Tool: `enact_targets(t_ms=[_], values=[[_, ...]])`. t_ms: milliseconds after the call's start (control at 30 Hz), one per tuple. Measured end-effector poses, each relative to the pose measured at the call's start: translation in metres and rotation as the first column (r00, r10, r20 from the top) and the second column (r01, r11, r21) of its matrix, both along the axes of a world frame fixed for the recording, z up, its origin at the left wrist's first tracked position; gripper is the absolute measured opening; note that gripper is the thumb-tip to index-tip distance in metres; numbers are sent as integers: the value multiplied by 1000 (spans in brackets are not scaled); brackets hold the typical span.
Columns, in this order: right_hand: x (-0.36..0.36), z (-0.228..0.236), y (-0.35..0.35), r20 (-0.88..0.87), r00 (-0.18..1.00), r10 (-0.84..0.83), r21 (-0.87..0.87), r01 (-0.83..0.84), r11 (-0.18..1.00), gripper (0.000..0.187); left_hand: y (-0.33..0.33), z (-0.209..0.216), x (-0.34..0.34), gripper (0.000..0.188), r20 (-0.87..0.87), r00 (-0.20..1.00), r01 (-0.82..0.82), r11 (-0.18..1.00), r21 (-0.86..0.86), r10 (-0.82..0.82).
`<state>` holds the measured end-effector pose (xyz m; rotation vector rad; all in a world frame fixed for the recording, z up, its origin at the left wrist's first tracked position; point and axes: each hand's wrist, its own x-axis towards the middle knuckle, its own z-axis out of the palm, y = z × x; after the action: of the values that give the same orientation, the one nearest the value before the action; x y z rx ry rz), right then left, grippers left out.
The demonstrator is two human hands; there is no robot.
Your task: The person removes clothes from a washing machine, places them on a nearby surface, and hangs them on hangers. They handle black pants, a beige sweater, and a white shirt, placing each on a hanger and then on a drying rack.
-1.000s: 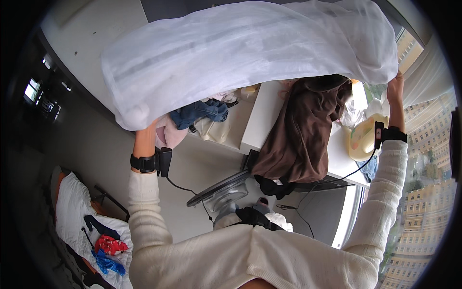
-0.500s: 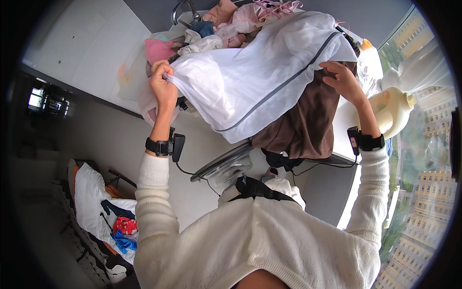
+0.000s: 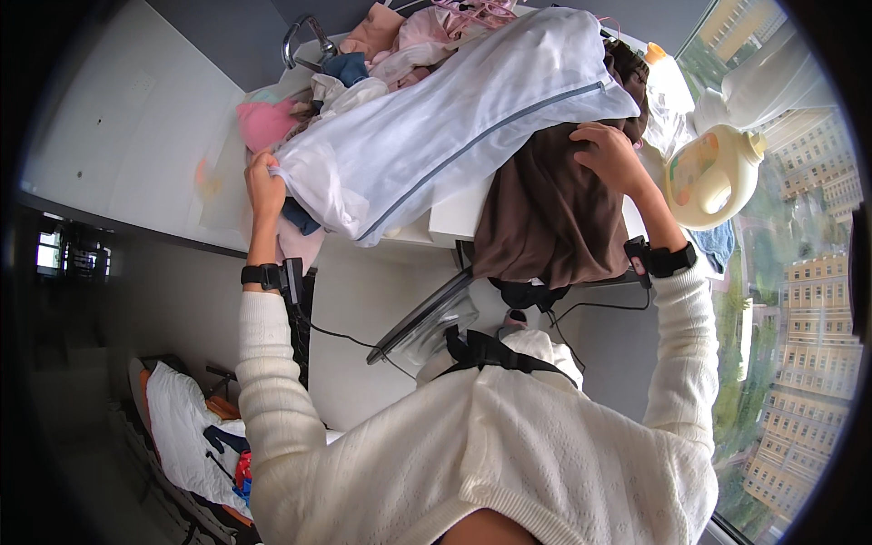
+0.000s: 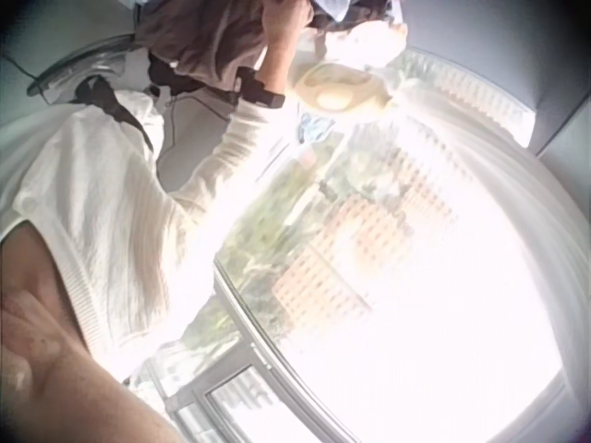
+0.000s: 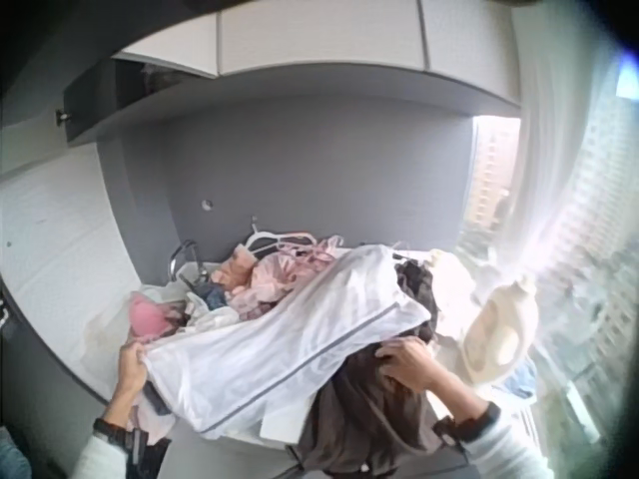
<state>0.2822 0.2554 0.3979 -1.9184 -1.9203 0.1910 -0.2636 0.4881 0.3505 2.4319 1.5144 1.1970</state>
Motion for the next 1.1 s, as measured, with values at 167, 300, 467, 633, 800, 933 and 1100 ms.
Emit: enact_targets(t_ms=[167, 300, 467, 633, 800, 933, 1100], values=[[33, 13, 21, -325, 911, -254, 267, 346, 899, 26, -34, 49, 38, 30, -147, 982, -88, 974, 210, 120], [76, 26, 60, -271, 891, -363, 238, 428, 872, 28, -78, 76, 129, 36, 315, 898, 341, 938, -57, -307], [119, 12, 118, -274, 857, -437, -32, 446, 895, 35, -129, 61, 299, 16, 639, 585, 810, 396, -433, -499], [132, -13, 136, -251, 897, -365, -199, 322, 926, 28, -118, 40, 448, 24, 639, 675, 691, 619, -373, -369], [113, 2, 129, -594, 739, -318, -32, 373, 927, 28, -95, 20, 502, 30, 508, 857, 342, 834, -433, -88], [77, 25, 119, -649, 721, -245, 165, 447, 879, 25, -95, 34, 504, 29, 683, 726, 374, 878, -297, -78], [45, 56, 107, -642, 766, 23, 369, 283, 886, 21, -91, 75, 473, 14, 853, 521, 727, 526, -441, -6]])
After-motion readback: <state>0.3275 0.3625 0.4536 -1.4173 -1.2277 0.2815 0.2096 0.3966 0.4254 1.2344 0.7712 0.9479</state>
